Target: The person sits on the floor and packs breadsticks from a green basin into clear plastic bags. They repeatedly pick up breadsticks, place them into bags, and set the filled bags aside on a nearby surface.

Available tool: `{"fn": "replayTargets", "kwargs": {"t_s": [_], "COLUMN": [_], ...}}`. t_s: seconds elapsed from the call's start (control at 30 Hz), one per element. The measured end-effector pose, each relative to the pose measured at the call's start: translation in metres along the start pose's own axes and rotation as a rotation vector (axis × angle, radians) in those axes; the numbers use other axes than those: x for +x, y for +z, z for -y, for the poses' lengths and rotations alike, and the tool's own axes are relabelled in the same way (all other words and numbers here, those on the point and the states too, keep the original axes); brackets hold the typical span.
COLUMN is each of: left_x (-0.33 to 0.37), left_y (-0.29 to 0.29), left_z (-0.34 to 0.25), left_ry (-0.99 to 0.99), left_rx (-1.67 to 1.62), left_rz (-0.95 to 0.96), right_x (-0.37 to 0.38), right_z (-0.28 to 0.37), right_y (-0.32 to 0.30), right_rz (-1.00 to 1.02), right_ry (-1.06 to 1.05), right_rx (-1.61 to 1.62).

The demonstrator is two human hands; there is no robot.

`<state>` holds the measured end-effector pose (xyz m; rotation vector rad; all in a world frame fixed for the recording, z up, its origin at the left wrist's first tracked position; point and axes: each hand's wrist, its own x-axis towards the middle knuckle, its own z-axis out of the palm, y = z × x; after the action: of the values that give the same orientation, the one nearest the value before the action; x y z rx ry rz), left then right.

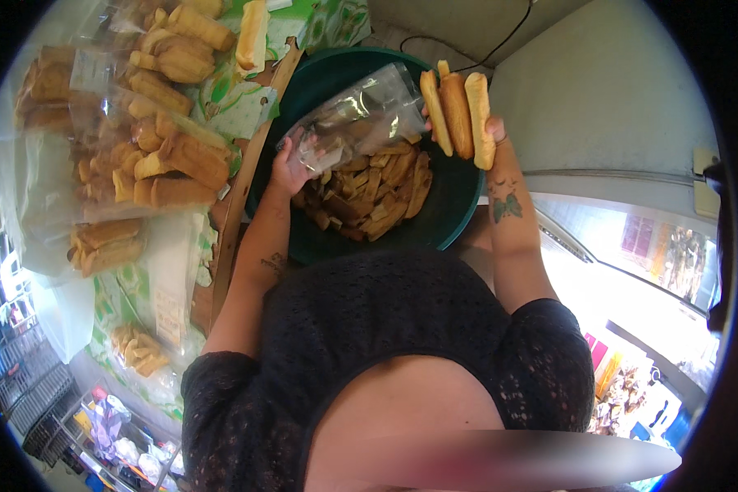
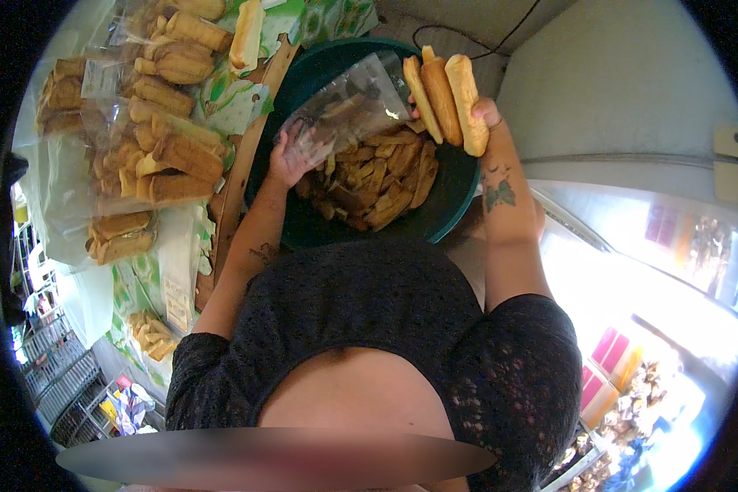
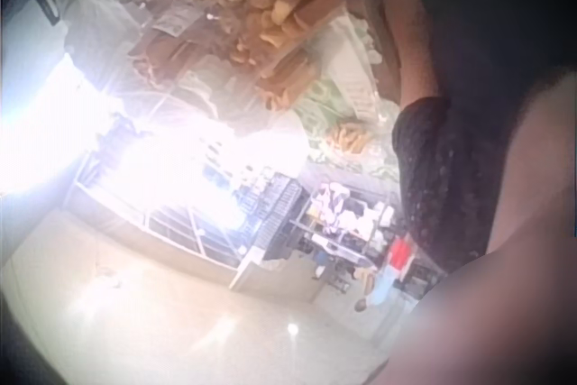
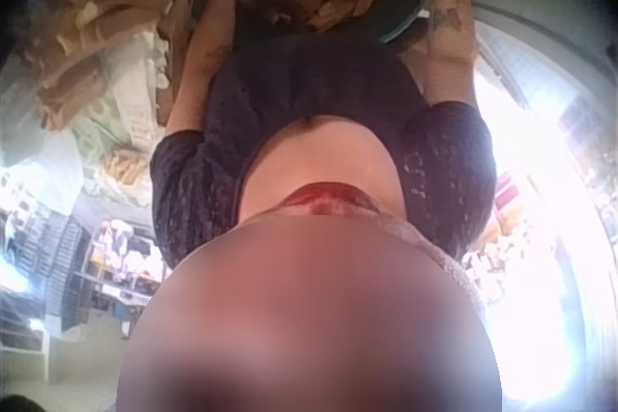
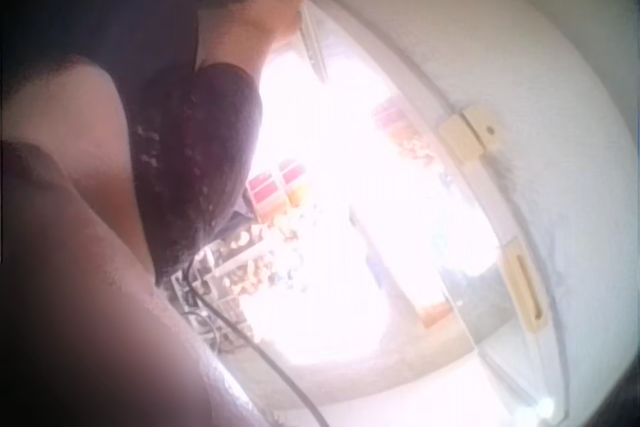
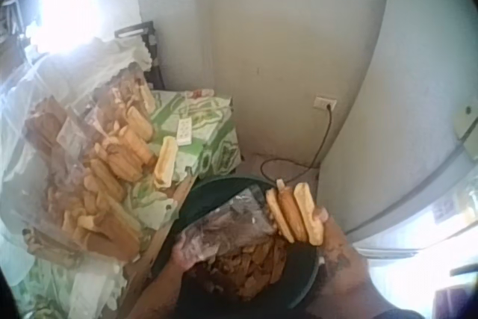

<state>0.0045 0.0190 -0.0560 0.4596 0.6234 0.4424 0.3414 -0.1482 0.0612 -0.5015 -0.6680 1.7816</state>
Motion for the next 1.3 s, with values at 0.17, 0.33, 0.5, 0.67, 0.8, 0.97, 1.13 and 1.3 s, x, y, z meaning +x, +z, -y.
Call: {"fn": "replayTargets", "kwargs": {"t_s": [0.17, 0.33, 0.5, 0.67, 0.8, 0.97, 1.13, 1.3], "left_x": [0.002, 0.000, 0.001, 0.003, 0.004, 0.002, -0.012, -0.007], "left_y": [-0.003, -0.003, -0.003, -0.009, -0.007, 0.018, 0.043, 0.046], "left_z": [-0.001, -0.002, -0.003, -0.006, -0.003, 0.009, 0.021, 0.021], "left_ry": [-0.078, -0.096, -0.108, -0.168, -0.163, -0.046, -0.076, 0.020], "left_rx": [-0.045, 0.013, 0.128, -0.054, -0.008, 0.102, 0.134, 0.012], "left_rz": [0.119, 0.168, 0.123, 0.165, 0.103, 0.185, 0.435, 0.297], "right_x": [0.011, 0.034, 0.047, 0.050, 0.050, 0.057, 0.079, 0.101], "right_z": [0.071, 0.081, 0.081, 0.093, 0.073, 0.034, 0.010, 0.024], "right_y": [0.037, 0.085, 0.106, 0.109, 0.111, 0.113, 0.114, 0.118], "right_rz": [-0.192, -0.151, -0.111, -0.253, 0.073, 0.321, 0.405, 0.564], "right_ry": [0.336, 0.379, 0.310, 0.152, 0.057, 0.157, 0.079, -0.043], "right_rx": [-0.791, -2.206, -2.517, -2.749, -2.653, -2.466, -2.230, -2.015]}}
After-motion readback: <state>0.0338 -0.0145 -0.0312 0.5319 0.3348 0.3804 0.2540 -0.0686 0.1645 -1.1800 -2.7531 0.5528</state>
